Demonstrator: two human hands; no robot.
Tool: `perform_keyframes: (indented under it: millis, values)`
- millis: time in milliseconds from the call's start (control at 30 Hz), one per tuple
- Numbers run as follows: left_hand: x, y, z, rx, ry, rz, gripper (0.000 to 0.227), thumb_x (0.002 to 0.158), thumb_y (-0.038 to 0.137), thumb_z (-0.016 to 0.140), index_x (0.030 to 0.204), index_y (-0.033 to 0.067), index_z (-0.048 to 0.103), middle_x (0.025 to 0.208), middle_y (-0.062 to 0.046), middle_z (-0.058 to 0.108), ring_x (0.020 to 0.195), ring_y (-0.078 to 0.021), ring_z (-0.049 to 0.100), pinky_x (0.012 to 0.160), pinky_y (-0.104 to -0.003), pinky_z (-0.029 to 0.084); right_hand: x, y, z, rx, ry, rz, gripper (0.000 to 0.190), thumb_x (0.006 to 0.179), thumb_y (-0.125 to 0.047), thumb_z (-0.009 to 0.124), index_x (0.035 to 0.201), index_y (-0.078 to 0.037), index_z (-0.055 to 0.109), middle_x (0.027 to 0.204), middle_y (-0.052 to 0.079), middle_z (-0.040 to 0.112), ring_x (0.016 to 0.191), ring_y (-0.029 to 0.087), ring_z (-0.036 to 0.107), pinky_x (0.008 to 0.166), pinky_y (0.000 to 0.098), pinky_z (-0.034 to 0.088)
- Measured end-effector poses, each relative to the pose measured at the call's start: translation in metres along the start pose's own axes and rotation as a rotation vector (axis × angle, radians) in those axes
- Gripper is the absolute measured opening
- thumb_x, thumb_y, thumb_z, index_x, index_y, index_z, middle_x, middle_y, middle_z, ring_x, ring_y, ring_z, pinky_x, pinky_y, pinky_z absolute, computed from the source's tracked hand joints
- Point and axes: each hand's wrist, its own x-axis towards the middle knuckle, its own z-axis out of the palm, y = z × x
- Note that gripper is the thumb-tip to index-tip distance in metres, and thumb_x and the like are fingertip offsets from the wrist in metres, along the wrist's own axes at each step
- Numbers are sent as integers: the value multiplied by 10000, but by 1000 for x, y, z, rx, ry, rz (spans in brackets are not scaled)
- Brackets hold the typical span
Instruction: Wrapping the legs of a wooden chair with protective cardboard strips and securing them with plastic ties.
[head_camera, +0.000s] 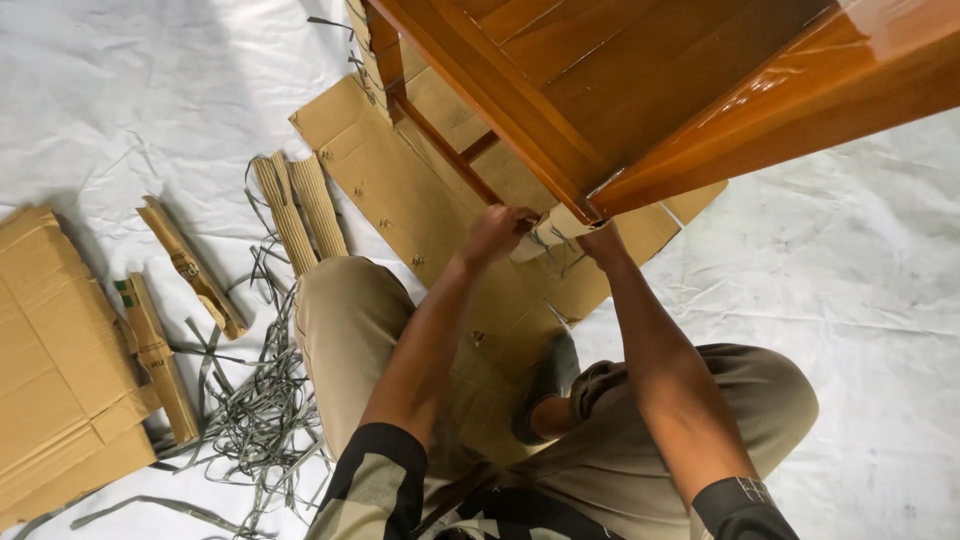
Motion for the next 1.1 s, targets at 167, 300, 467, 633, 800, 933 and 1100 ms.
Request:
perform_keyframes:
  millis: [167, 300, 467, 633, 800, 933, 1100]
  values:
    - [5, -34, 34, -84, 70, -18, 345, 934, 279, 699, 1270, 313, 629, 1168, -102, 674, 1072, -355, 684, 930, -478, 549, 9, 23, 3, -56, -24, -7, 162, 849, -245, 794, 854, -116, 697, 671, 25, 555, 550, 131, 503, 464, 300, 365]
    - [-9, 8, 0, -317, 1, 121, 348, 943, 39, 577, 1281, 82, 647, 1108, -269, 730, 1075, -511, 656, 953, -600, 510, 22, 36, 3, -113, -37, -17, 173, 842, -256, 800, 860, -112, 707, 678, 39, 581, 552, 156, 528, 466, 333, 382]
    - [10, -27, 27, -216, 48, 98, 244, 923, 207, 653, 1153, 178, 726, 1136, -188, 723, 1062, -444, 682, 941, -544, 545, 34, 57, -5, -182, -61, -23, 185, 835, -267, 807, 865, -108, 717, 684, 54, 608, 553, 182, 553, 467, 365, 398]
    - [17, -59, 59, -247, 42, 61, 233, 943, 282, 663, 1098, 118, 721, 1082, -200, 724, 1029, -429, 698, 905, -523, 561, 45, 77, -9, -251, -83, -30, 199, 829, -278, 813, 871, -104, 727, 690, 68, 635, 555, 207, 577, 468, 397, 415]
    - [8, -61, 57, -128, 119, -145, 148, 1006, 293, 513, 1094, 181, 555, 902, -187, 701, 867, -415, 717, 843, -539, 564, 53, 99, -5, -331, -113, -36, 219, 819, -292, 822, 879, -99, 740, 699, 87, 670, 557, 241, 610, 470, 441, 436]
    - [-2, -77, 69, -162, 191, -229, 151, 956, 275, 540, 1036, 147, 529, 837, -246, 669, 843, -478, 698, 796, -582, 526, 45, 121, -11, -367, -129, -45, 229, 815, -300, 827, 882, -96, 746, 703, 97, 688, 559, 258, 626, 471, 462, 447]
    - [-24, -91, 93, -225, 286, -283, 181, 932, 224, 549, 997, 58, 585, 832, -287, 628, 813, -495, 670, 759, -558, 529, -10, 87, -8, -255, -94, 0, 227, 865, -424, 814, 813, -210, 756, 649, 0, 685, 434, 140, 541, 314, 289, 439]
